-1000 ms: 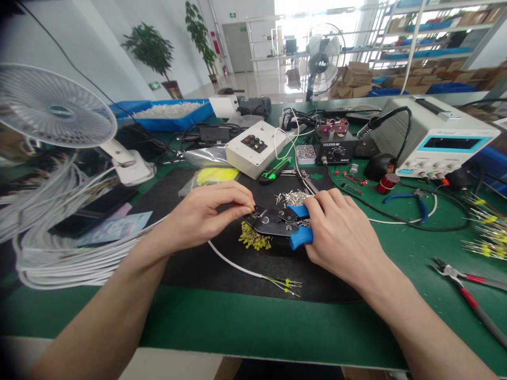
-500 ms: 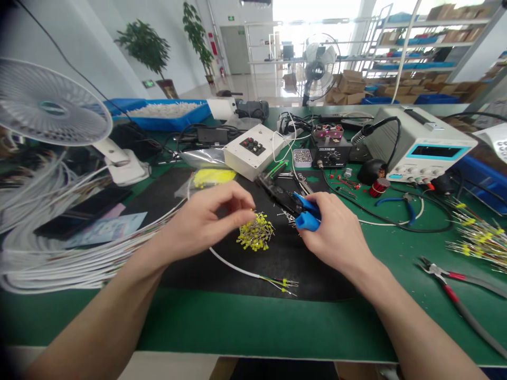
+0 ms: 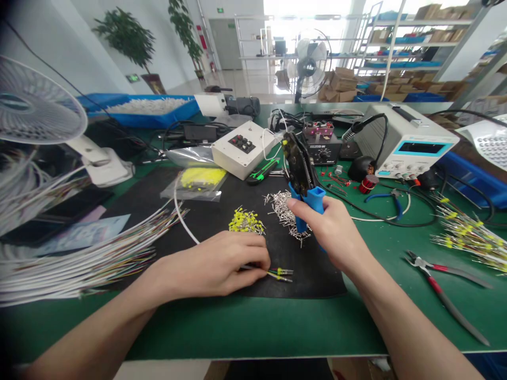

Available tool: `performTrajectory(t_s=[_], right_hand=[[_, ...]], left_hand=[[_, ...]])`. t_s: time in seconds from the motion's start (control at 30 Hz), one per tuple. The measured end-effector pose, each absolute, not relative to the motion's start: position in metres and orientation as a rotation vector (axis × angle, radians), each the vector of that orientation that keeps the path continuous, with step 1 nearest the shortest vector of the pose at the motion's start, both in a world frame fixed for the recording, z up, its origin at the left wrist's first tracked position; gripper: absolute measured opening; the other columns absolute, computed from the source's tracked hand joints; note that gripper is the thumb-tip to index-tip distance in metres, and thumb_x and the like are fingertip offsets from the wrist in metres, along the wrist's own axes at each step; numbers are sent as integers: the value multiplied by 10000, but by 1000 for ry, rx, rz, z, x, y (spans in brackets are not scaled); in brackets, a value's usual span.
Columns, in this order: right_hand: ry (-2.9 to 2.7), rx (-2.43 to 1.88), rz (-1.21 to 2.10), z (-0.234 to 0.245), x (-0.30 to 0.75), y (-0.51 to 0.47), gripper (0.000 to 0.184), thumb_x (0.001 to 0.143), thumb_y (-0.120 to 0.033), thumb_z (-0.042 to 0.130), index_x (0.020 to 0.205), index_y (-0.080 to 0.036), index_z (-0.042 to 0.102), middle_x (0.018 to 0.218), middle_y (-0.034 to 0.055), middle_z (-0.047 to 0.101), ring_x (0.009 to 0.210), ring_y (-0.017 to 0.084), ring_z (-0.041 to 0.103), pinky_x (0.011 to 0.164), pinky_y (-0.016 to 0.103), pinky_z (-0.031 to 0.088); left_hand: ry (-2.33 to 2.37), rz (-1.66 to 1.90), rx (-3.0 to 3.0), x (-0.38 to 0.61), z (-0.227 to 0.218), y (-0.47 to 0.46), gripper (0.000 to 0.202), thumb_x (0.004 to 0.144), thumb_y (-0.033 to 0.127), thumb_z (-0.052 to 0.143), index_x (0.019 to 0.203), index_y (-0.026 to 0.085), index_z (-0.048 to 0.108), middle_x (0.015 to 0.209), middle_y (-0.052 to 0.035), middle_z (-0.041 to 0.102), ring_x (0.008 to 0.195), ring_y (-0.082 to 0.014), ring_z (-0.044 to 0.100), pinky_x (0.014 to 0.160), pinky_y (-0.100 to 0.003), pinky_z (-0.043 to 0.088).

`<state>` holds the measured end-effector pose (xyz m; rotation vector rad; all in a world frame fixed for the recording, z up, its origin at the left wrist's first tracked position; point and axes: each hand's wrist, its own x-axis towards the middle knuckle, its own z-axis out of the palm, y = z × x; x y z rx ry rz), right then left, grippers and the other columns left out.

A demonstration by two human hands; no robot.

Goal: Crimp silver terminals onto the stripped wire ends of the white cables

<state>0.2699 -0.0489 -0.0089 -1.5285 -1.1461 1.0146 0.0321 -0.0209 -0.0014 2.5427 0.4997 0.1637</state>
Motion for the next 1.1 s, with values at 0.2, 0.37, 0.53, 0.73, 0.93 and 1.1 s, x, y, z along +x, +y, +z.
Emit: performTrajectory(t_s=[0.2,0.37,0.53,0.73,0.93,1.1], right_hand=[[-1174,-1443,1022,-10,272,-47,311,807,-455,772,806,-192,607,775,-12,573,720,163,496,668,314,351],[-1146,-1402,1027,-10,274,-48,337,805,-436,777,745,-197,547,732,-34,516,709,146,454,661,303,344],[-1207,-1394,1103,-9,269,-54,219,807,-340,756,790,-200,588,761,-39,560,735,150,493,699,303,373],[-1343,-1371,1362,-13,251,-64,243,831,-353,694,1005,-186,662,933,31,685,841,219,605,781,360,438],[-1507,-1459,1325,-10,235,-73,226,835,-346,648,989,-180,657,918,31,685,864,230,600,773,357,421],[-1510,-1451,1349,-10,233,-73,246,843,-374,632,991,-177,646,925,32,674,875,234,593,774,361,409]], left_hand=[[648,360,1830,32,9,-14,183,1019,382,531,1080,214,567,827,4,614,672,-113,575,604,-240,430],[488,618,1463,26,4,-5,200,942,363,683,1001,192,600,942,-27,590,711,-86,489,621,-221,406],[600,1038,1405,29,-4,6,158,884,311,755,956,182,699,887,-33,624,733,-104,529,660,-239,445],[957,1643,1655,31,-4,8,135,869,319,765,952,213,777,891,-40,714,781,-155,606,705,-288,484],[1033,1768,1925,29,-2,-4,92,895,228,728,973,216,776,807,-8,649,690,-121,559,640,-273,457],[1027,1819,1956,30,-3,-5,62,884,191,730,942,196,751,778,9,611,669,-106,531,634,-263,443]])
